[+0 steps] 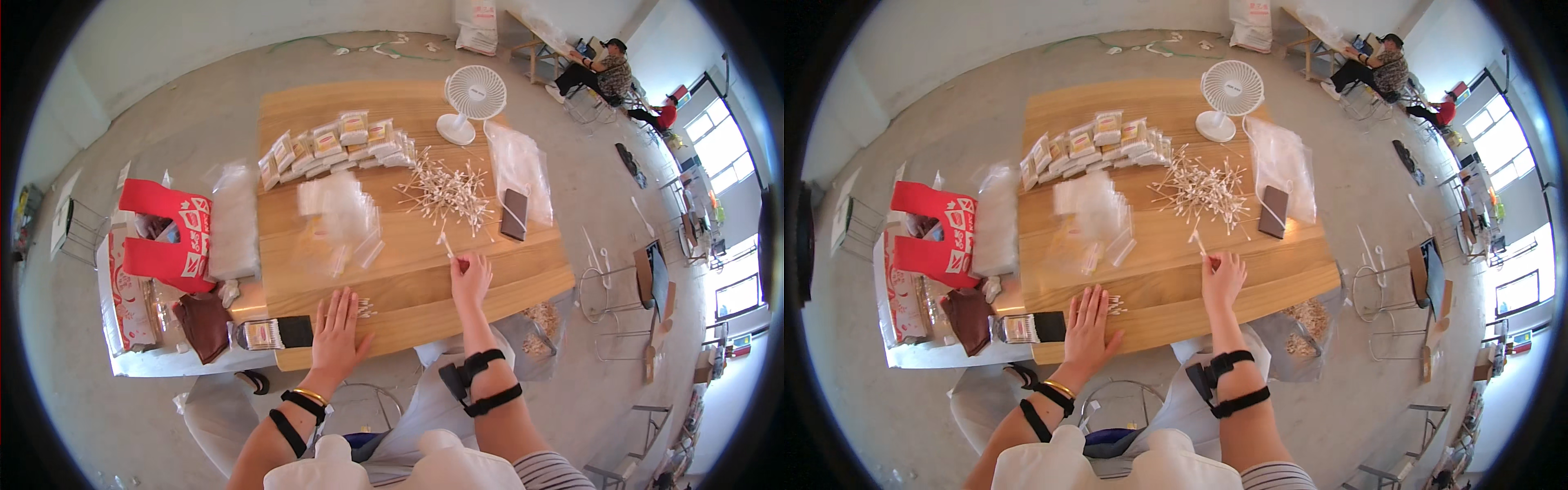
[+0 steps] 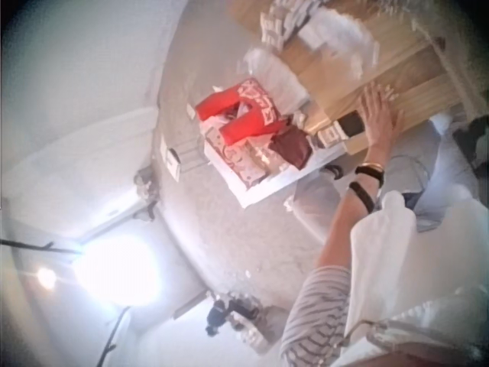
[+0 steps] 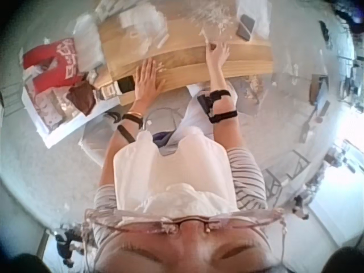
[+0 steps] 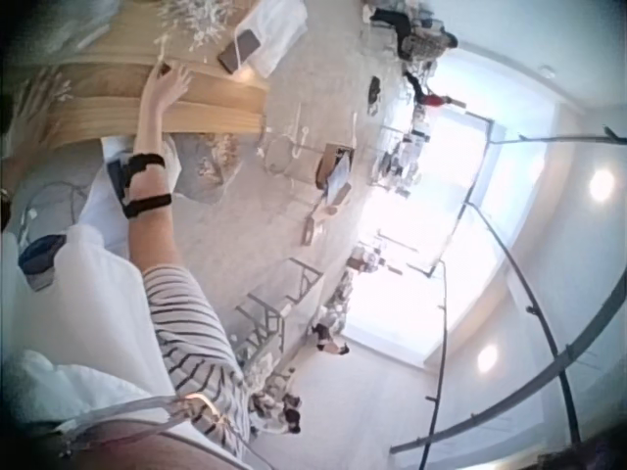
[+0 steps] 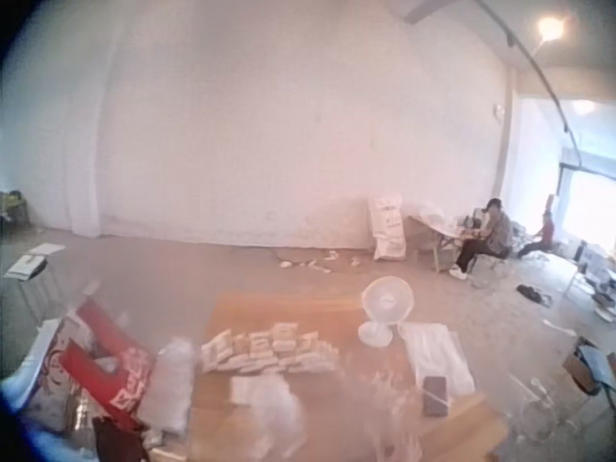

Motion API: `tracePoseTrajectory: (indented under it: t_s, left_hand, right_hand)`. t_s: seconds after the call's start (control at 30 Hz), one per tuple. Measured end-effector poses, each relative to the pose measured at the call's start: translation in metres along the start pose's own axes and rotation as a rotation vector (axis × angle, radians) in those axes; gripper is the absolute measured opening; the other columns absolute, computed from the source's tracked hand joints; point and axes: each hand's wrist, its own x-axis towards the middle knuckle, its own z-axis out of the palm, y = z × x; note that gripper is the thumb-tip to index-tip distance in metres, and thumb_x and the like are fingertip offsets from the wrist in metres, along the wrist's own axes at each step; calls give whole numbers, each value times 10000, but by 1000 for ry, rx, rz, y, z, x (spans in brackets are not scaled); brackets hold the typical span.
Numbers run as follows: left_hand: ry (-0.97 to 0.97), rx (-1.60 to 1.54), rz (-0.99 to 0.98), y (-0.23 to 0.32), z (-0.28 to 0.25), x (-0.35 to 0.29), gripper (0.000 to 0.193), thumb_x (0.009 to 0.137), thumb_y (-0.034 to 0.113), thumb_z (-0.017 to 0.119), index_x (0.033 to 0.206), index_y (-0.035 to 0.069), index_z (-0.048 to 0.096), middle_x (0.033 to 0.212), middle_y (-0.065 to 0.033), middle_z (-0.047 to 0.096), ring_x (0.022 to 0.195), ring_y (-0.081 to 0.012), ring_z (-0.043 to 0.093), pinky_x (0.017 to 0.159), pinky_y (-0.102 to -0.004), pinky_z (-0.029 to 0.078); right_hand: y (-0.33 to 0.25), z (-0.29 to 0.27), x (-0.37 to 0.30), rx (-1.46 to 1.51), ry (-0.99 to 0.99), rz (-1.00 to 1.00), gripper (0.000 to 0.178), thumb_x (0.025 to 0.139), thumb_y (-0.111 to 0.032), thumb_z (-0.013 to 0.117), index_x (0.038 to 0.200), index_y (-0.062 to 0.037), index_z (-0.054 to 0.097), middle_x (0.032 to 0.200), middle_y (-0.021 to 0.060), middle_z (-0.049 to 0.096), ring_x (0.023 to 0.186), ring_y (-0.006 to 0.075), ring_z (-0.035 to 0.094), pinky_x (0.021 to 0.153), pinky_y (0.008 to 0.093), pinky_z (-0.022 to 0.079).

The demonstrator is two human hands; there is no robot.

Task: The person gathers cotton swabs by hand, aligns them into a row, and slides them into a small plastic bag before placing a small paper label inside the bag.

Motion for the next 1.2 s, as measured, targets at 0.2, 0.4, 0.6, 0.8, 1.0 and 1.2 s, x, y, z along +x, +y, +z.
tracePoseTrajectory:
  t_s: [0.2,0.4,0.6,0.8,1.0,1.2]
  left_hand:
    - [33,-18,30,-3,13,0,853,910,437,583,1542,-24,243,1604,-197,253,1511,-339,189,1229,-499,129]
    - [47,-54,54,-7,15,-8,840,928,452,566,1533,-38,252,1601,-225,234,1508,-365,180,1226,-512,135]
    - [-2,23,53,-5,-4,0,884,912,476,591,1532,-47,239,1606,-245,199,1506,-388,168,1222,-533,126]
    - [68,-59,2,-14,-5,5,902,905,477,597,1538,-44,221,1610,-230,203,1507,-381,168,1226,-528,112]
    - [33,-20,32,-17,-6,11,888,908,468,590,1536,-46,229,1617,-198,216,1508,-356,180,1230,-515,110]
    - [24,5,29,-20,-1,8,883,915,493,579,1540,-30,241,1612,-191,241,1507,-341,191,1229,-510,113]
  right_hand:
    - [-57,1,-54,280,-207,-272,104,814,-151,742,852,-118,652,900,61,629,938,310,563,805,448,413]
    - [-102,15,-72,467,-435,-554,95,800,-139,738,857,-107,670,908,61,610,946,320,544,837,431,427]
    - [-104,16,-66,467,-505,-615,63,817,-114,712,858,-88,673,884,62,607,924,310,541,845,436,441]
    - [-96,10,-49,473,-470,-572,28,828,-89,701,849,-81,683,864,70,619,874,310,552,805,419,460]
    - [-90,7,-46,509,-427,-515,47,823,-78,707,867,-86,693,861,60,619,877,302,555,811,412,459]
    - [-85,-2,-53,459,-493,-543,59,815,-93,714,863,-91,680,886,55,601,955,296,556,827,423,440]
